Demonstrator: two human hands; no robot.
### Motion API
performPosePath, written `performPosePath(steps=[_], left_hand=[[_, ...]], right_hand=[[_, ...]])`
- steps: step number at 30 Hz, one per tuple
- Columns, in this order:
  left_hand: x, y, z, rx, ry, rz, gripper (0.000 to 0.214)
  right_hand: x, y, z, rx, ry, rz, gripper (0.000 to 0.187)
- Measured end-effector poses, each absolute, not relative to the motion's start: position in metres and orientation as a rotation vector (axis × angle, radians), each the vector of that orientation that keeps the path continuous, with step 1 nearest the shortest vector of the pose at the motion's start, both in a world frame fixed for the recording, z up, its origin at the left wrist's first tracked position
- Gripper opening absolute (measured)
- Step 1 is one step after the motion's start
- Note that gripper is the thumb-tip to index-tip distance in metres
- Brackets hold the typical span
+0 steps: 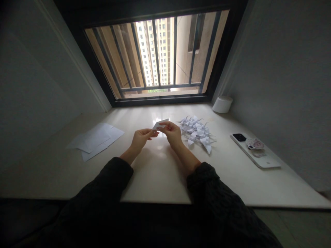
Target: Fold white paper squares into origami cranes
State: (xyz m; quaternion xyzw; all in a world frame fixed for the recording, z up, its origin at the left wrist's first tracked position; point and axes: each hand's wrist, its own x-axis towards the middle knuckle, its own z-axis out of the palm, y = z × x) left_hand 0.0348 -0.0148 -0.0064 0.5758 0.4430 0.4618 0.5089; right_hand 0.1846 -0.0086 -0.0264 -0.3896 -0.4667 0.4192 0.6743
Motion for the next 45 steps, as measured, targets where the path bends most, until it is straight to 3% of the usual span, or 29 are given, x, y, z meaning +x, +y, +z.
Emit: performPosePath(steps=[16,23,33,45], left_hand=[[0.035,-0.012,-0.012,1.261,1.038,1.115,0.039],[0.035,-0.013,-0.011,1.349,1.077,1.161,0.039],[0.032,-0.010,-0.005,1.437,1.071,1.190,0.034],[0.036,-0.008,-0.008,1.187,0.934,1.312,0.033]], right_hand=[[0.185,-0.012,-0.021,-0.823,-1.055,0.813,0.011],[0.185,-0.008,-0.027,-0.929,-1.075,0.697,0.030],[0.182,-0.023,-0.017,-1.050,-1.489,0.507,0.025],[0.183,-0.008,-0.029,-0.918,-1.252,0.815,0.039]])
